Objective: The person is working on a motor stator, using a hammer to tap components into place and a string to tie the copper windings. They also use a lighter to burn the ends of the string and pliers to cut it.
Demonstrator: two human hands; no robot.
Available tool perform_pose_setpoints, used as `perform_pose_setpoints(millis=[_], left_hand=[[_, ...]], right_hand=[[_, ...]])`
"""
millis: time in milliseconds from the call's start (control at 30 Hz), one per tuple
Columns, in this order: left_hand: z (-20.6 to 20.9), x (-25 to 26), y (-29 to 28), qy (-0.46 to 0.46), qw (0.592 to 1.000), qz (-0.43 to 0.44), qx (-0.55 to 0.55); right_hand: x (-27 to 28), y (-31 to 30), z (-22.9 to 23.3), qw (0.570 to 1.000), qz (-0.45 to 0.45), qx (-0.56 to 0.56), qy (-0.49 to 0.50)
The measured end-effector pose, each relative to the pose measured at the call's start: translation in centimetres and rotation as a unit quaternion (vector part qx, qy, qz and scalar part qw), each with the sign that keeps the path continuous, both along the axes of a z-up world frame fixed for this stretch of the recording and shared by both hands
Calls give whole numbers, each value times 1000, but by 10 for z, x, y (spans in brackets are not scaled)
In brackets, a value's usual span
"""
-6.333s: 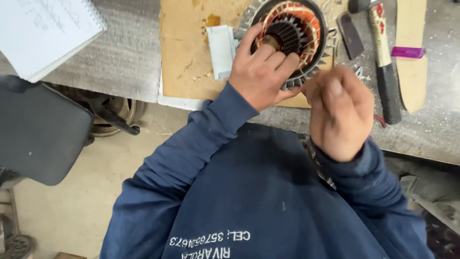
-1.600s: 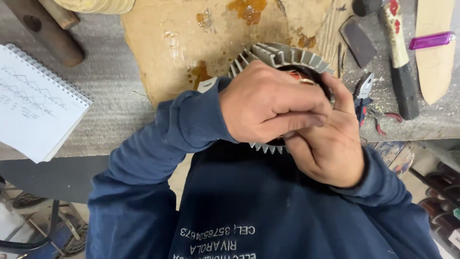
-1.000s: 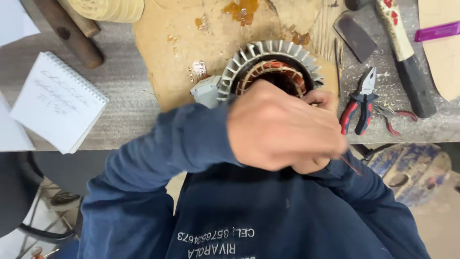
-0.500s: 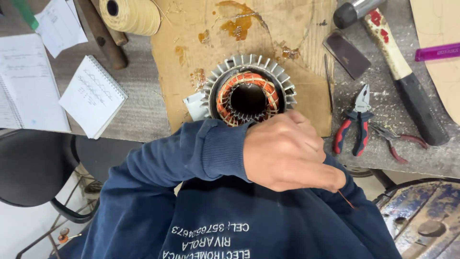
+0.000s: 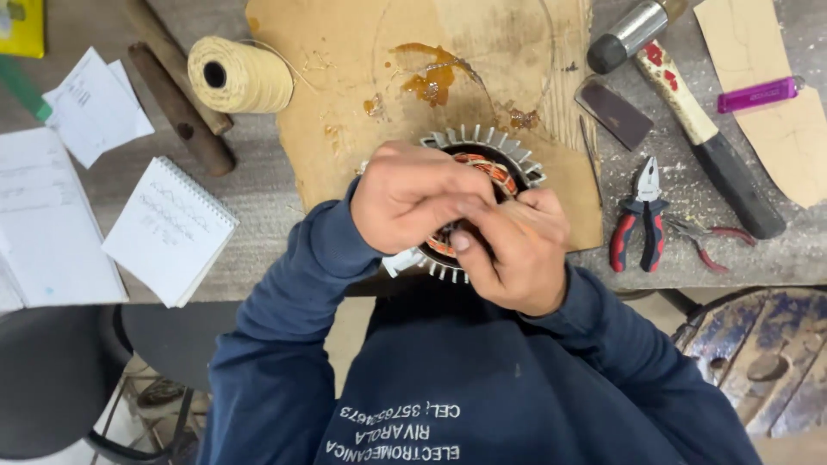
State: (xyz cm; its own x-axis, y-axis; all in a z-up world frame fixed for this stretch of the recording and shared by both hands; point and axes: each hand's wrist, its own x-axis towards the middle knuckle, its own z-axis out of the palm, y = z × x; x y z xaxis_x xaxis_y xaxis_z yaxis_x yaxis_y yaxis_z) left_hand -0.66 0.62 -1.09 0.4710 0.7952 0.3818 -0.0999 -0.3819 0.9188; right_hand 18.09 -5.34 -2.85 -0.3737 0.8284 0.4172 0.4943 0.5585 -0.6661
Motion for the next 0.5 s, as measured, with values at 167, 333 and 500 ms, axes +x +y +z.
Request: perform_pose_setpoints(millis=[167, 333, 500], left_hand=[[-30, -19, 3, -91, 992, 19, -87], [-30, -18, 2, -123, 985, 61, -102], [-18, -17, 0, -49, 997, 33, -58]], right_hand=[[-12, -1, -5, 997, -45, -14, -59], [-15, -5, -5, 994, -56, -35, -91], [-8, -4, -4, 997, -53, -57, -20]])
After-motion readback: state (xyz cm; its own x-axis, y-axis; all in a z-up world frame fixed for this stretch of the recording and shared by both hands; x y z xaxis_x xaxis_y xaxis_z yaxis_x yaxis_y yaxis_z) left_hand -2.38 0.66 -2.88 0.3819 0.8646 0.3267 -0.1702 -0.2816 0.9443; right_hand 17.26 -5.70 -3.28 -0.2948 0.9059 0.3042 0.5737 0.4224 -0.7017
